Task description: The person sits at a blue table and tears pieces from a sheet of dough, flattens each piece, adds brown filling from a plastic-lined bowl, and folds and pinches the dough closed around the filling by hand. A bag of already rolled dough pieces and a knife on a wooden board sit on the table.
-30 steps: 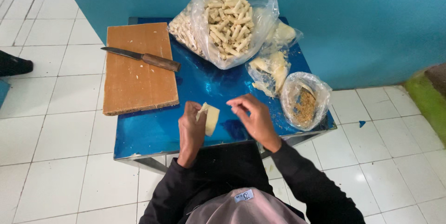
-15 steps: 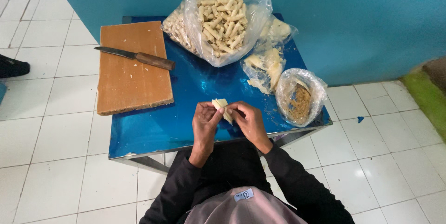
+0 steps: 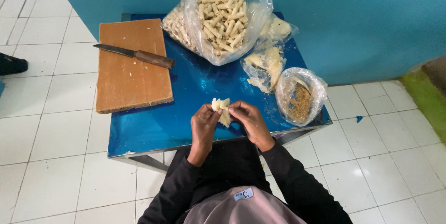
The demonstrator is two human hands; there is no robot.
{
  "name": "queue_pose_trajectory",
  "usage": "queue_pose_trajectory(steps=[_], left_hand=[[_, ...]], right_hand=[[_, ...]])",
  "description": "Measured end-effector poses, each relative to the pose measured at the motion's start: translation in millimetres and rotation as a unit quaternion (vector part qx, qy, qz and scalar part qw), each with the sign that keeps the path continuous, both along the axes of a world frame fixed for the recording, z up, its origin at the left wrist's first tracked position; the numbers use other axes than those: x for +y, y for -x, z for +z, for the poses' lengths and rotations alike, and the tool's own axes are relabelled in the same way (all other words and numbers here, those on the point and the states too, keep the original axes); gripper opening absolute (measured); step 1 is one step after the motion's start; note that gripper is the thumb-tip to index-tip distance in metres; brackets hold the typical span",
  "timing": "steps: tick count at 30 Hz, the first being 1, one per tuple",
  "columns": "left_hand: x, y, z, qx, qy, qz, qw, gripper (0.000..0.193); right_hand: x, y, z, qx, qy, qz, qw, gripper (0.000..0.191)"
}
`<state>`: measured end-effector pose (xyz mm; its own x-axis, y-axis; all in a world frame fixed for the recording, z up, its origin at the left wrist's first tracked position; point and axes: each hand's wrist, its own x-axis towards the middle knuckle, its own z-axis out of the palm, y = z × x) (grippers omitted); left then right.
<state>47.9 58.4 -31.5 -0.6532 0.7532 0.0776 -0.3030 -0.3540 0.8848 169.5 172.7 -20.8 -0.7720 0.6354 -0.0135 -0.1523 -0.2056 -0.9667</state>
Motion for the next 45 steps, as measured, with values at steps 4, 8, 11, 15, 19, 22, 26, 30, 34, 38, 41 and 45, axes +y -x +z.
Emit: queue_pose_trajectory(steps=[4,8,11,15,19,22,26,30,34,38,41,45], left_hand=[[-2,5,4,-0.023,0.001,-0.014,1.0,0.012],[-8,2,10,0.004,0.0,-0.038,0.999,0.014],[-7,-2,10,0.008,-0.021,-0.042,0.999,0.02],[-5,-1,2,-0.009,-0.022,-0.039,0.999,0.015],[-6,0,-4,0.028,-0.011,-0.019,0.999,0.01],[-8,2,-2,0.035,0.017,-0.017,0.999,0.009],[-8,2,0,-0.024,-0.019,-0.052,0.998,0.013],[-4,2,-3,-0.005,-0.038,-0.042,0.998,0.013],[-6,4,-6,0.02,0.001,-0.03,0.999,0.008],[-11,6,-4,0.01,0.006,-0.038,0.999,0.008],[-12,9,-2,0.024,0.007,-0.036,0.999,0.008],[-11,8,-6,0.049,0.012,-0.018,0.999,0.008]], right_hand=[[2,1,1,0.001,0.054,0.01,0.998,0.013],[0,3,1,0.002,0.018,0.006,1.0,0.013],[-4,3,0,0.005,-0.06,0.003,0.998,0.01],[-6,2,1,0.014,-0.057,0.009,0.998,0.012],[-6,3,1,-0.001,-0.034,0.0,0.999,0.013],[-6,4,1,-0.004,-0.004,-0.001,1.0,0.013],[-7,4,-1,0.012,-0.023,0.002,1.0,0.011],[-6,4,-3,0.005,-0.016,0.006,1.0,0.009],[-5,4,-3,-0.002,-0.02,0.0,1.0,0.011],[-7,5,-2,-0.007,0.018,0.0,1.0,0.013],[-14,5,4,0.0,-0.049,-0.011,0.999,0.014],[-23,4,13,-0.046,-0.206,-0.047,0.976,0.013]])
